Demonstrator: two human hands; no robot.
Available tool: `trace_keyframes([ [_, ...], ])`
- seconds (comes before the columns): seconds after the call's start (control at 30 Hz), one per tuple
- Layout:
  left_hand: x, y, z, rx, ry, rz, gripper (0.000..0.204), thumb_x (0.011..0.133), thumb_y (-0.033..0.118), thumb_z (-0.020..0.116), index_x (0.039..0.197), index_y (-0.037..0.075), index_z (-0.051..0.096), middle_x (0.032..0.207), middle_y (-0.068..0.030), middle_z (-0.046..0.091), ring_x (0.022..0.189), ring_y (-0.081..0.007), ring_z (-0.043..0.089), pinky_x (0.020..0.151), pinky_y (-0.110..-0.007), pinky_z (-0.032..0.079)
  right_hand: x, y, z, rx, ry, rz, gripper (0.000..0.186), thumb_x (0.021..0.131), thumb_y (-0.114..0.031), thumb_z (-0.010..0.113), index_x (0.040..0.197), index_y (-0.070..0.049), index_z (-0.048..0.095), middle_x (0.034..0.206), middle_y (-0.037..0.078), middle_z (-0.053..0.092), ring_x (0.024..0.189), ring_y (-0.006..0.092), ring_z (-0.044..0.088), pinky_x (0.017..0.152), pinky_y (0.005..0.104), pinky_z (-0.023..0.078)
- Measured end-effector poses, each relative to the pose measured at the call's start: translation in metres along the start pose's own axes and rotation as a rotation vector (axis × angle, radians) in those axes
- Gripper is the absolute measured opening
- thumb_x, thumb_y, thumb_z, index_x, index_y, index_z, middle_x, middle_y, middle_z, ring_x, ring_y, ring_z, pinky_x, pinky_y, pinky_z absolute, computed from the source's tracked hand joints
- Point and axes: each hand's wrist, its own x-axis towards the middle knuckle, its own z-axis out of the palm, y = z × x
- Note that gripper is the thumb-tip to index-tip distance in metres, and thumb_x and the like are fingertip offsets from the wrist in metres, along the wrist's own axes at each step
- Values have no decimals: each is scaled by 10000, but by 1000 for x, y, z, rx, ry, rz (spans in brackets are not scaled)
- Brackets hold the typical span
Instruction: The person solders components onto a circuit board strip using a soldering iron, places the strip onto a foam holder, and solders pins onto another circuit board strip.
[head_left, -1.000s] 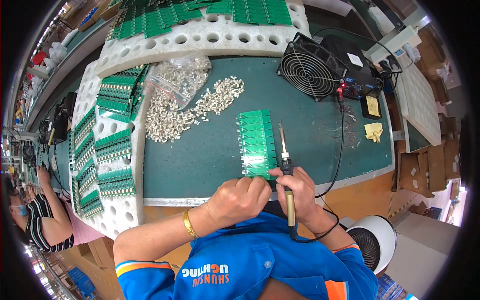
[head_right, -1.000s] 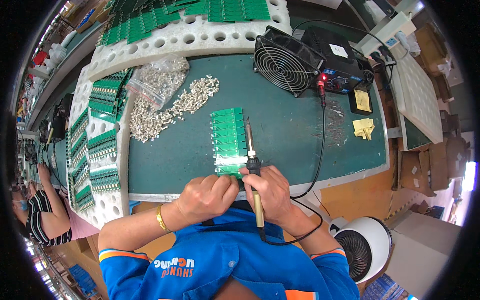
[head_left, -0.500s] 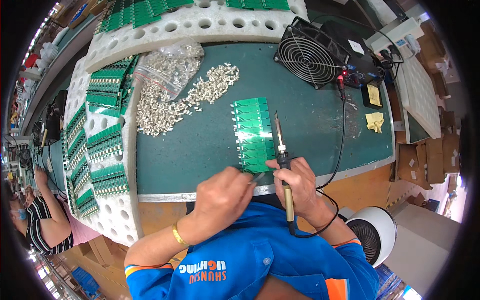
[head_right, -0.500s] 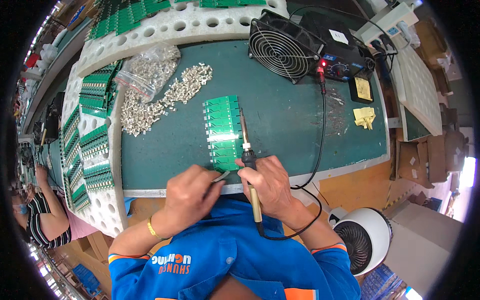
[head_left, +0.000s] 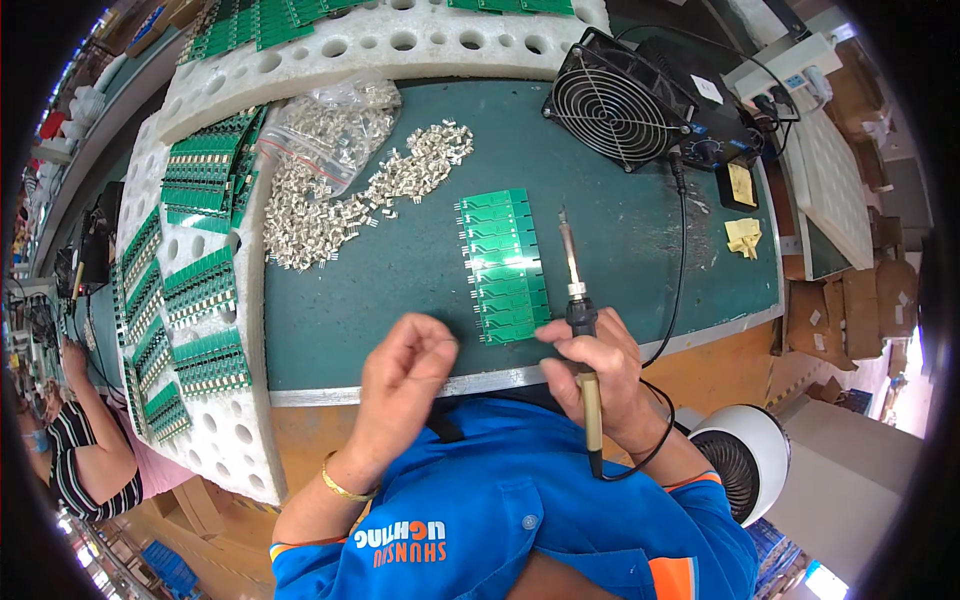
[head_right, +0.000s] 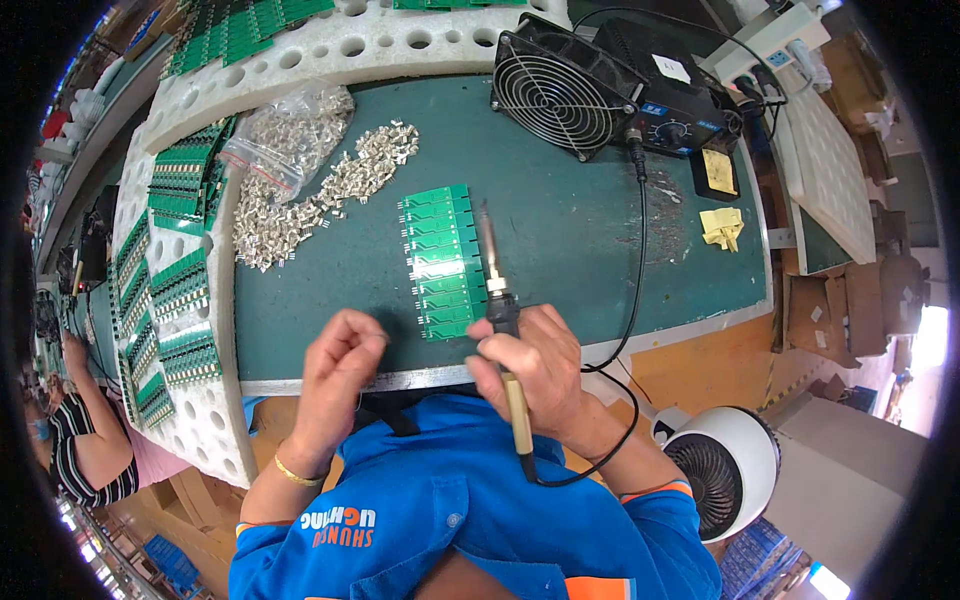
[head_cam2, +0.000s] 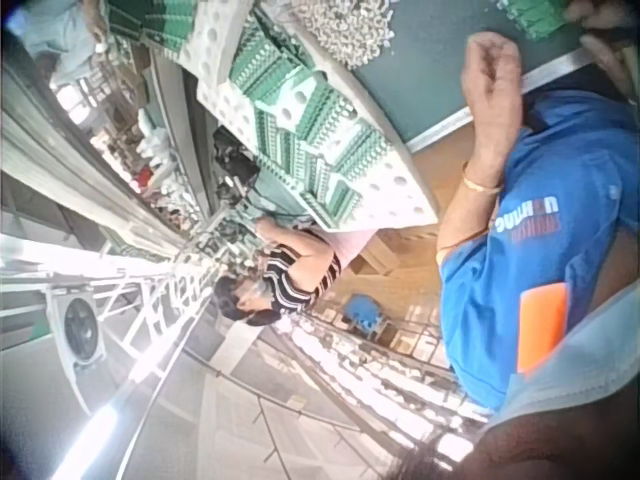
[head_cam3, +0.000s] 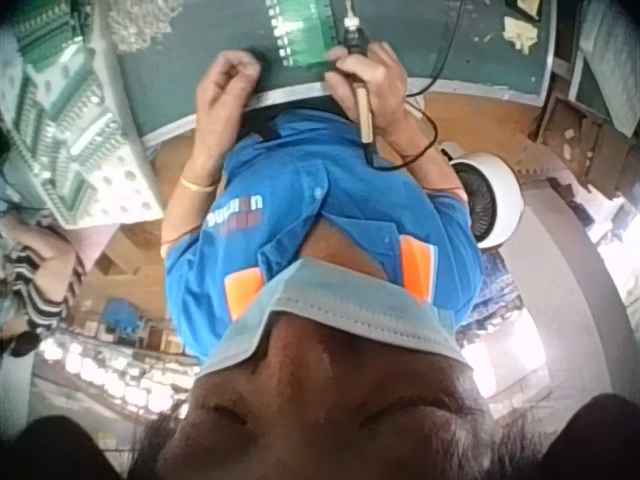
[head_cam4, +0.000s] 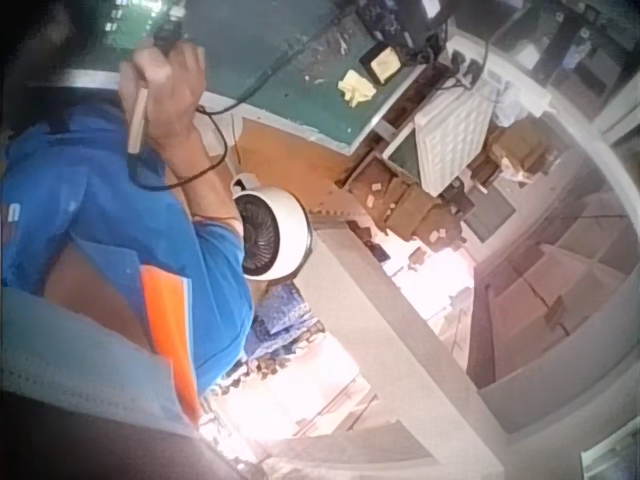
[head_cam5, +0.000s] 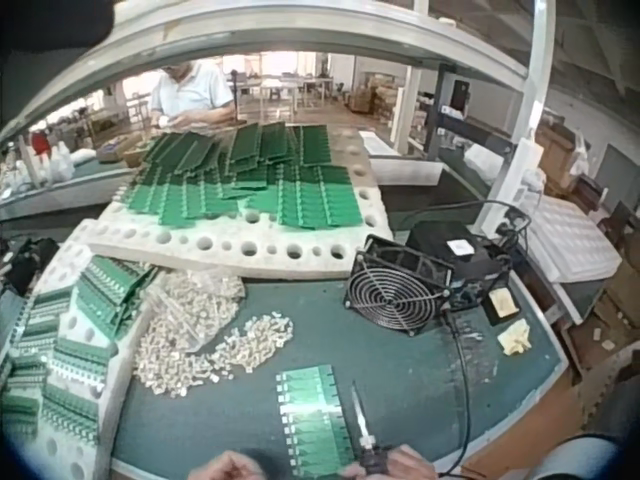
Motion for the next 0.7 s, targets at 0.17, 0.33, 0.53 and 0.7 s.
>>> trace_keyframes([
  [0.17,5,8,29,413,-101,168,114,943,101,627,948,5,565,742,-158,636,622,-268,645,562,-371,489,21,-20,3,134,-84,-55,437,799,-171,798,1098,-58,499,818,103,623,600,271,532,570,417,418],
  [0.33,15,9,34,516,-90,320,134,889,83,670,916,0,568,763,-179,637,648,-331,647,572,-398,494,26,-18,21,155,25,-68,357,782,13,732,1056,-85,525,714,70,528,580,260,513,535,371,395],
  [0.53,14,12,12,211,-173,215,121,865,52,718,855,5,607,713,-47,565,535,-124,478,499,-281,395,31,-8,10,235,-19,67,385,752,51,746,1045,-84,537,663,57,486,561,249,479,532,366,358],
  [0.7,17,8,-9,127,-46,127,126,867,50,739,821,13,629,707,25,529,556,-21,399,491,-217,319,45,5,1,259,-74,50,383,744,58,763,1025,-73,540,672,58,509,557,247,476,537,366,358],
])
